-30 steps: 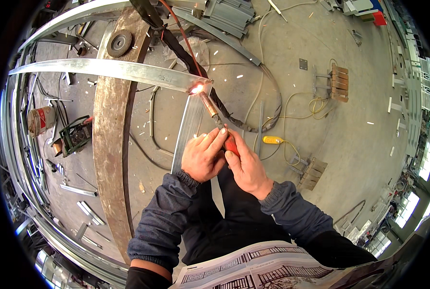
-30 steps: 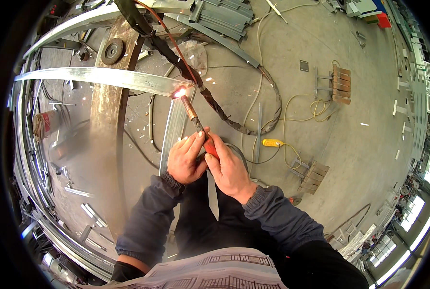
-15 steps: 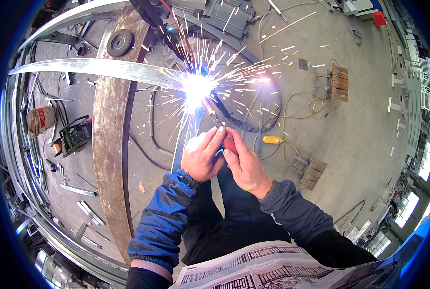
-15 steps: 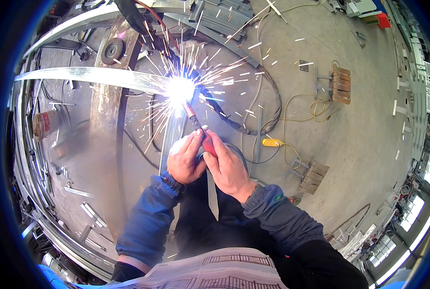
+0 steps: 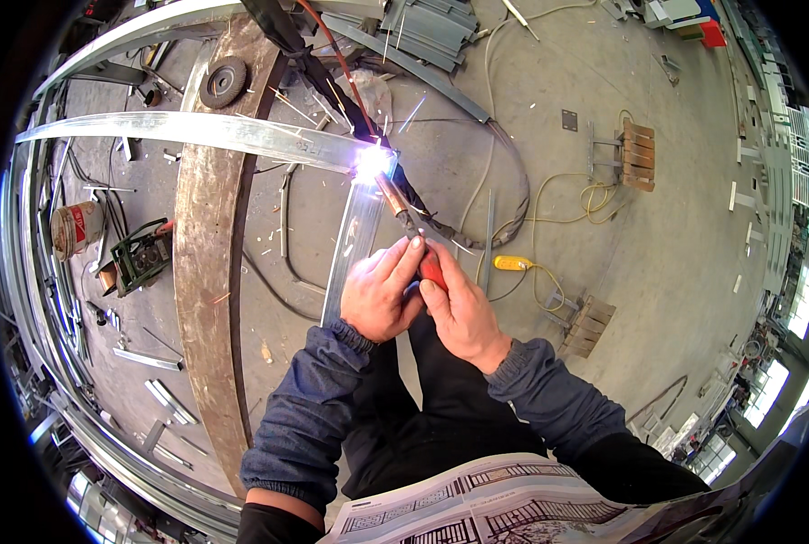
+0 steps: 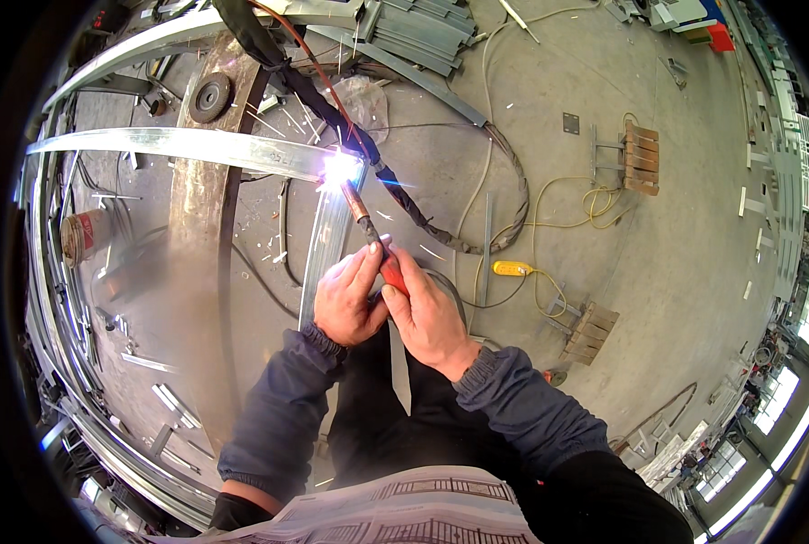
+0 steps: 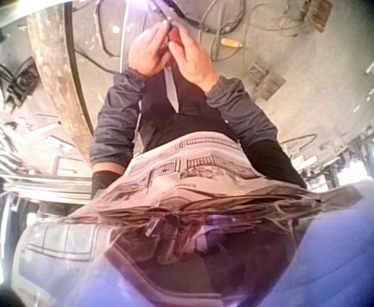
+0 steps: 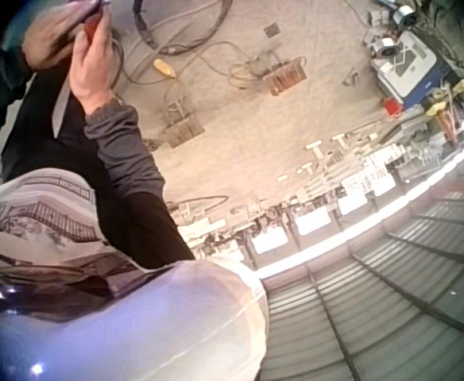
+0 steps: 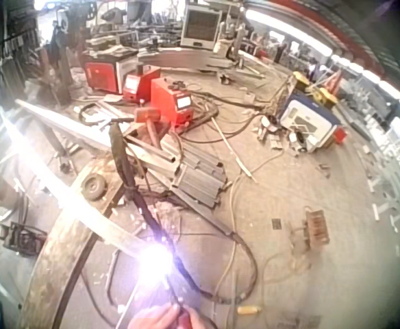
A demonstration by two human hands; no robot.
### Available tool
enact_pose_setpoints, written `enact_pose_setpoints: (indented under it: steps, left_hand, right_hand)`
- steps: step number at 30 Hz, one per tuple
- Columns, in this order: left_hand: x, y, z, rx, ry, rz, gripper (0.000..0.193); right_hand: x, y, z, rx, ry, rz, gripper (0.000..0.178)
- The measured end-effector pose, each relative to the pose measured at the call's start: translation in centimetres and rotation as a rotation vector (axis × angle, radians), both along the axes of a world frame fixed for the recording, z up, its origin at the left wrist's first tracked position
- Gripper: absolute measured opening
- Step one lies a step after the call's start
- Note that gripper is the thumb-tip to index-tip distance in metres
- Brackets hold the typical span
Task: The person welds a metal frame structure using a welding torch and a magnetic clamp. They position the clamp to hold pieces together, then apply the welding torch to create joints, producing bright sparks. The person repositions the frame and continues welding different sections.
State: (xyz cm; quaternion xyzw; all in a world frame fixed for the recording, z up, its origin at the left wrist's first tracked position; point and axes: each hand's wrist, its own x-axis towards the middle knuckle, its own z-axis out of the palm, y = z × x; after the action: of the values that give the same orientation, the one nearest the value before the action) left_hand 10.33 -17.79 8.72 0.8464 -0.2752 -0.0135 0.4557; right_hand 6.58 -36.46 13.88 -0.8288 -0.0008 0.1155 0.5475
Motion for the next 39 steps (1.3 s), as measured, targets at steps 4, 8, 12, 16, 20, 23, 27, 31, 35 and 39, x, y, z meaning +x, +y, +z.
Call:
enact_pose_setpoints:
  steps: [4,8,12,16,20,23,27,31,35,39]
  left_hand:
    - [0.0,0.0,0.4,0.034,-0.009,0.016,0.092]
    - [-0.2,0.2,0.4,0.055,0.021,0.02,0.09]
    - [-0.1,-0.1,0.4,0.046,-0.016,0.029,0.09]
    - [-0.1,0.2,0.2,0.064,0.03,-0.044,0.088]
    - [0.4,-0.2,0.7,0.072,0.018,-0.058,0.092]
    - [0.5,-0.4,0.7,0.085,0.024,-0.054,0.093]
    - [0.4,-0.3,0.8,0.085,0.054,-0.06,0.094]
    - [0.4,-0.5,1.0,0.07,0.015,-0.019,0.089]
    - [0.4,-0.5,0.9,0.089,0.032,-0.023,0.088]
    - [0.2,-0.4,0.5,0.078,0.058,-0.03,0.088]
  right_hand:
    - [-0.5,-0.1,-0.5,-0.02,0.052,-0.006,0.058]
    - [-0.4,0.0,-0.6,-0.002,0.013,-0.013,0.059]
    - [-0.5,-0.2,-0.8,-0.01,0.015,-0.019,0.058]
    - [0.0,-0.2,0.2,0.031,0.03,-0.007,0.058]
    - [-0.1,-0.4,0.4,0.02,0.004,-0.023,0.058]
    - [0.0,-0.6,0.4,0.02,0.001,-0.027,0.058]
    - [0.1,-0.6,0.6,0.015,0.001,-0.017,0.058]
    - [-0.4,-0.7,0.1,-0.013,0.004,-0.025,0.058]
    - [-0.5,-0.5,-0.1,-0.008,-0.014,-0.046,0.058]
    - [-0.6,-0.4,-0.3,-0.024,-0.014,-0.037,0.057]
